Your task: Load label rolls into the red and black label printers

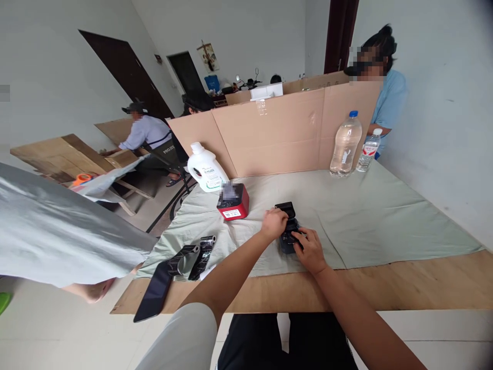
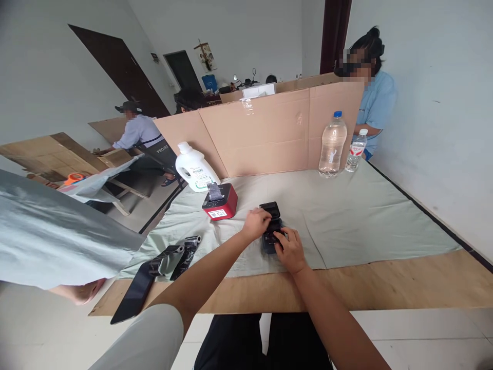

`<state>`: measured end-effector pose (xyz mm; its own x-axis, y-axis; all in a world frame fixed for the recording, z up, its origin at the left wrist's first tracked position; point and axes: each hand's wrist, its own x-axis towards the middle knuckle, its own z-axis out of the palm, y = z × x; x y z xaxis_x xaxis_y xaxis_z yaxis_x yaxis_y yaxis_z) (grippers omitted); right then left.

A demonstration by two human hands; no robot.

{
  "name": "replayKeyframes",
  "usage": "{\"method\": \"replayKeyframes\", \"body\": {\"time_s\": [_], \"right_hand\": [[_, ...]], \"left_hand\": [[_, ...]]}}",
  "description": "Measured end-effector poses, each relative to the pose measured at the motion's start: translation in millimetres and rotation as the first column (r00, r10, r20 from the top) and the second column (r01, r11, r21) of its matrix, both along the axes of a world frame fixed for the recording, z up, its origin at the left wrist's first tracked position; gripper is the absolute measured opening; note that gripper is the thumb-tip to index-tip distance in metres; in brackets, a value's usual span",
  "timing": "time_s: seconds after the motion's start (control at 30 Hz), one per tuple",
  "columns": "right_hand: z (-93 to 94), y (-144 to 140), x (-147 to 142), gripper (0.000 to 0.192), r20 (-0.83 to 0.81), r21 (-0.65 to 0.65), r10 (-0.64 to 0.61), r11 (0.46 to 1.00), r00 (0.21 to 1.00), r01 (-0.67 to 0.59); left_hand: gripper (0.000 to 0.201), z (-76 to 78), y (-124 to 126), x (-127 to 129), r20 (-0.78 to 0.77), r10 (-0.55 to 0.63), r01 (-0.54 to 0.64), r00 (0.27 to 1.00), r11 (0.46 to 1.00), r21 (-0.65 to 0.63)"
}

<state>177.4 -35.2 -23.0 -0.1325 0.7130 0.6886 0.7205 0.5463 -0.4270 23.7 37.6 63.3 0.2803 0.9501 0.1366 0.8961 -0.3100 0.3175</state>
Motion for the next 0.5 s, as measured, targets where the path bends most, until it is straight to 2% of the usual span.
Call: {"method": "replayKeyframes", "body": {"time_s": [0.07,0.13,0.17,0.23,0.3,0.4,0.5], "right_hand": [[-1.7,-1,-1,0.029,-0.015,0.000,-0.006,1.000,1.000,0.006],[-2.8,-2,-2,0.031,-0.035,-0.015,-0.009,1.000,0.999,0.009],[-2.9,-3,-3,0.033,-0.043,-0.024,-0.010,1.000,0.999,0.009],[-2.4,-5,-4,0.035,-0.050,-0.036,-0.008,0.999,0.999,0.006],[-1.0,-7,-4,0.038,-0.046,-0.035,0.004,0.999,0.999,-0.005],[1.2,-9,-3,0.041,-0.041,-0.028,0.024,0.999,0.999,-0.025],[2.6,-10,-2,0.037,-0.059,-0.034,0.017,0.999,0.998,-0.019]], "left_hand": [[0.027,2.8,2,-8,0.167,0.160,-0.176,0.973,0.980,0.088],[0.038,1.0,6,-14,0.329,0.267,-0.288,0.906,0.957,0.017],[0.043,-1.4,7,-15,0.400,0.289,-0.282,0.870,0.956,-0.077],[0.049,-8.2,8,-17,0.523,0.294,-0.180,0.800,0.949,-0.258],[0.049,-14.9,7,-18,0.611,0.277,-0.078,0.742,0.940,-0.332],[0.047,-21.8,0,-19,0.656,0.221,-0.037,0.721,0.959,-0.282],[0.045,-27.1,-11,-21,0.630,0.089,0.015,0.772,0.987,-0.158]]}}
